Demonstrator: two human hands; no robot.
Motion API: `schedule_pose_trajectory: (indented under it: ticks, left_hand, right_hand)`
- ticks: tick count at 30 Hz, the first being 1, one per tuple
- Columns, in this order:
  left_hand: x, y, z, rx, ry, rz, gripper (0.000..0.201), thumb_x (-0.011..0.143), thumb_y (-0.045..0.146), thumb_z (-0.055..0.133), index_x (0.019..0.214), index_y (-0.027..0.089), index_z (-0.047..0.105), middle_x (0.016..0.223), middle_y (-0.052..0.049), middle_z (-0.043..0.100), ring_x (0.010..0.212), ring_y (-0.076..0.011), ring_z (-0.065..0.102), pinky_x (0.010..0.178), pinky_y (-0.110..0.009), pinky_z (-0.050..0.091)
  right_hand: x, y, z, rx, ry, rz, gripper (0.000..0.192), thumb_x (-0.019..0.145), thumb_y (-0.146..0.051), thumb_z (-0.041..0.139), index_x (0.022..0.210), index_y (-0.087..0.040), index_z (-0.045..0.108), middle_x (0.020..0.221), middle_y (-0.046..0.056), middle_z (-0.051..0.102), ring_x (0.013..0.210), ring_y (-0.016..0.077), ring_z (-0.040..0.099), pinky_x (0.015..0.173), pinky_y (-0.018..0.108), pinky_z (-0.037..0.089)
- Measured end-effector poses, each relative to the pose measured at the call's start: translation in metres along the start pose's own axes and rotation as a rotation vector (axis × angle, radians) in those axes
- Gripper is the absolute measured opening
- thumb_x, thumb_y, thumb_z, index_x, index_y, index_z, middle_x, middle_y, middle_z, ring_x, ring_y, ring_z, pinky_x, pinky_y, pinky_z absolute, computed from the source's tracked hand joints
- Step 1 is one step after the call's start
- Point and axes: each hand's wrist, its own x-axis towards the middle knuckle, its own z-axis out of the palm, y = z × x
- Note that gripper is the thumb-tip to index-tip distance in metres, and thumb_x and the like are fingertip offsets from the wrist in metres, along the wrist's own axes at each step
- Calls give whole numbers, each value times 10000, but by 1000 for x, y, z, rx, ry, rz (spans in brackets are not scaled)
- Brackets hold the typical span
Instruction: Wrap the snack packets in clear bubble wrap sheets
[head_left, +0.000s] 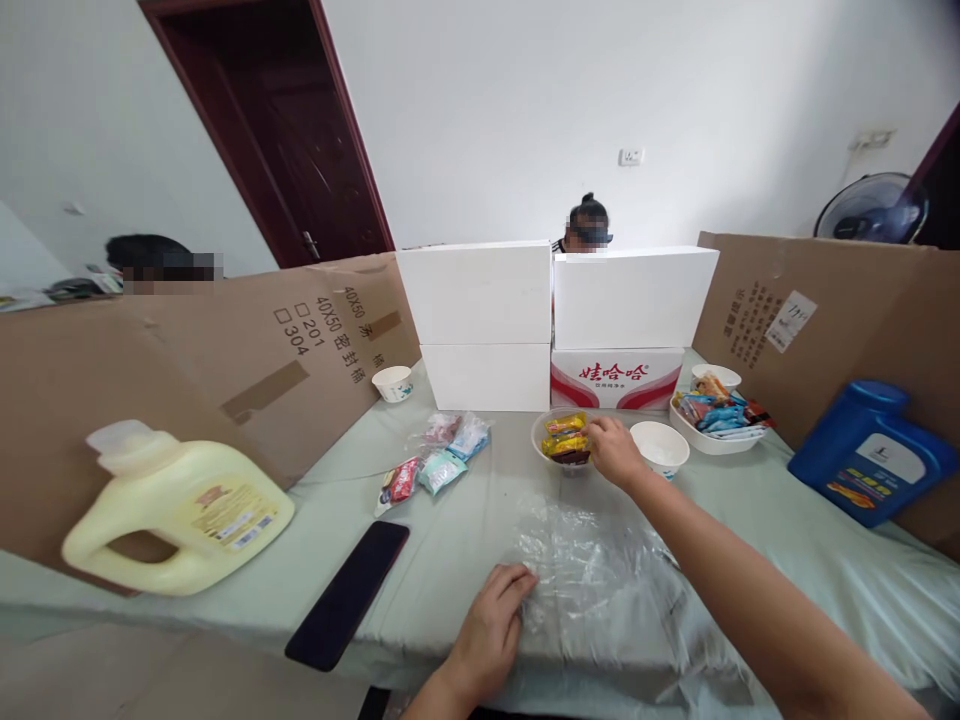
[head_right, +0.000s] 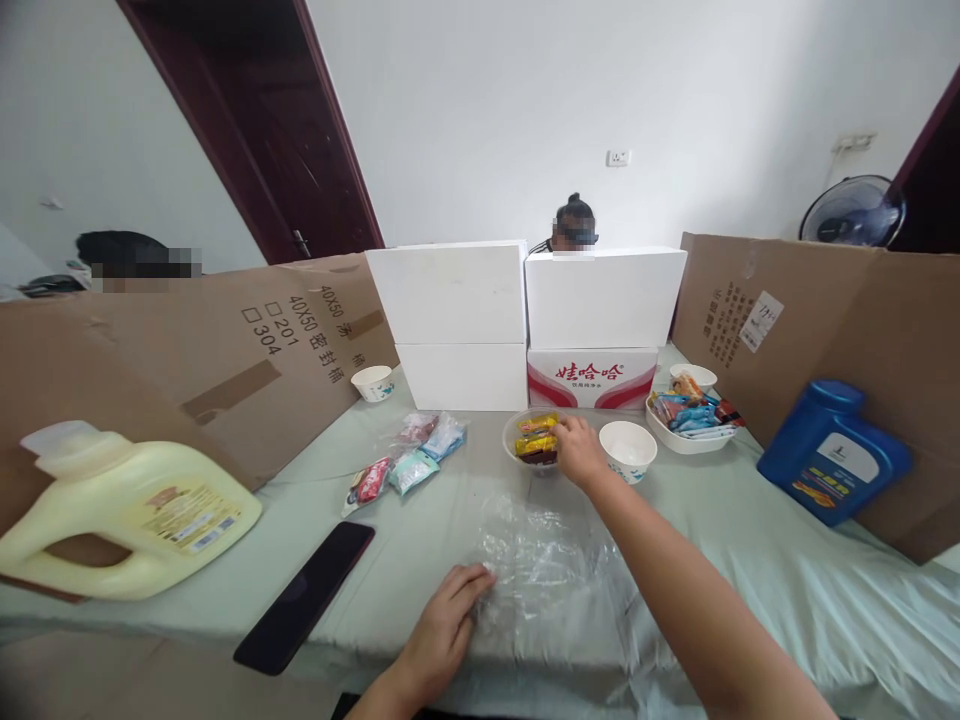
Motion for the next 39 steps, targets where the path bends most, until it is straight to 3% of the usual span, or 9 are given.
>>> schedule_pose_trajectory:
  ticks: [3, 5, 8, 13, 16, 21, 26, 32, 39]
  left_hand:
    - [-2, 3, -8, 42, -12, -29, 622, 694, -58, 370, 1223, 196, 578, 1118, -110, 590, 1054, -218, 569, 920, -393, 532]
    - [0, 6, -16, 123, -49, -58, 534, 733, -31, 417, 1167, 213, 611, 1043, -99, 581, 1000, -231, 566, 872, -410, 538]
    - [7, 11, -30, 255, -88, -52, 257, 753, 48, 532, 901, 209, 666, 1099, -104, 571, 1126, -307, 501, 915, -493, 490]
    - [14, 11, -55, 37, -288, 71, 142, 697, 58, 536, 713, 197, 564, 1174, -72, 626, 1284, -288, 439, 1050, -452, 387]
    - [14, 10, -63, -244, -425, -100, 118, 721, 91, 501, 739, 208, 510, 860, -14, 679, 930, -175, 639, 851, -294, 493]
    - [23, 10, -56, -519, -515, -441, 82, 861, 211, 435, 942, 208, 450, 673, 54, 605, 614, -126, 632, 617, -225, 468]
    - [48, 5, -41, -329, -379, -437, 180, 858, 230, 451, 1021, 201, 522, 673, 48, 594, 607, -135, 600, 618, -234, 435]
    - [64, -10, -28, -227, -359, -425, 352, 741, 159, 578, 1090, 201, 580, 790, 28, 641, 698, -137, 599, 674, -225, 436]
    - [62, -17, -21, -67, -370, -591, 294, 818, 114, 538, 1100, 194, 569, 773, 23, 662, 685, -135, 627, 658, -214, 427]
  right_hand:
    - [-44, -14, -17, 103, -125, -72, 356, 866, -156, 478, 1177, -234, 632, 1234, 62, 617, 1156, 209, 543, 1001, 359, 416]
    - [-85, -25, -27, 293, -407, -157, 411, 888, -320, 536, 1298, -300, 556, 1205, 19, 649, 1094, 181, 602, 939, 312, 471]
    - [-146, -37, -34, 444, -692, -241, 828, 636, -475, 787, 1384, -299, 477, 1304, 65, 594, 1177, 268, 567, 1001, 387, 438]
    - [-206, -37, -27, 377, -527, -234, 232, 819, -191, 552, 1020, -251, 652, 1113, 62, 667, 1151, 229, 571, 1008, 409, 423]
    - [-223, -26, -19, 444, -375, -59, 203, 907, -194, 420, 913, -235, 618, 987, 57, 670, 991, 193, 626, 866, 338, 500]
    - [-237, -9, 1, 443, -132, 209, 192, 886, -304, 493, 1017, -230, 612, 944, 60, 673, 896, 203, 649, 804, 342, 524]
    - [-231, -11, 10, 493, -26, 268, 606, 755, -335, 648, 1323, -242, 460, 1078, 78, 673, 941, 213, 644, 802, 342, 526]
    - [-217, -4, 10, 451, 40, 555, 381, 894, -542, 420, 829, -218, 609, 633, 23, 649, 572, 185, 614, 573, 296, 482]
    - [-219, 3, 21, 30, 24, 584, 429, 841, -497, 448, 1141, -206, 547, 693, 3, 659, 670, 227, 654, 626, 312, 439]
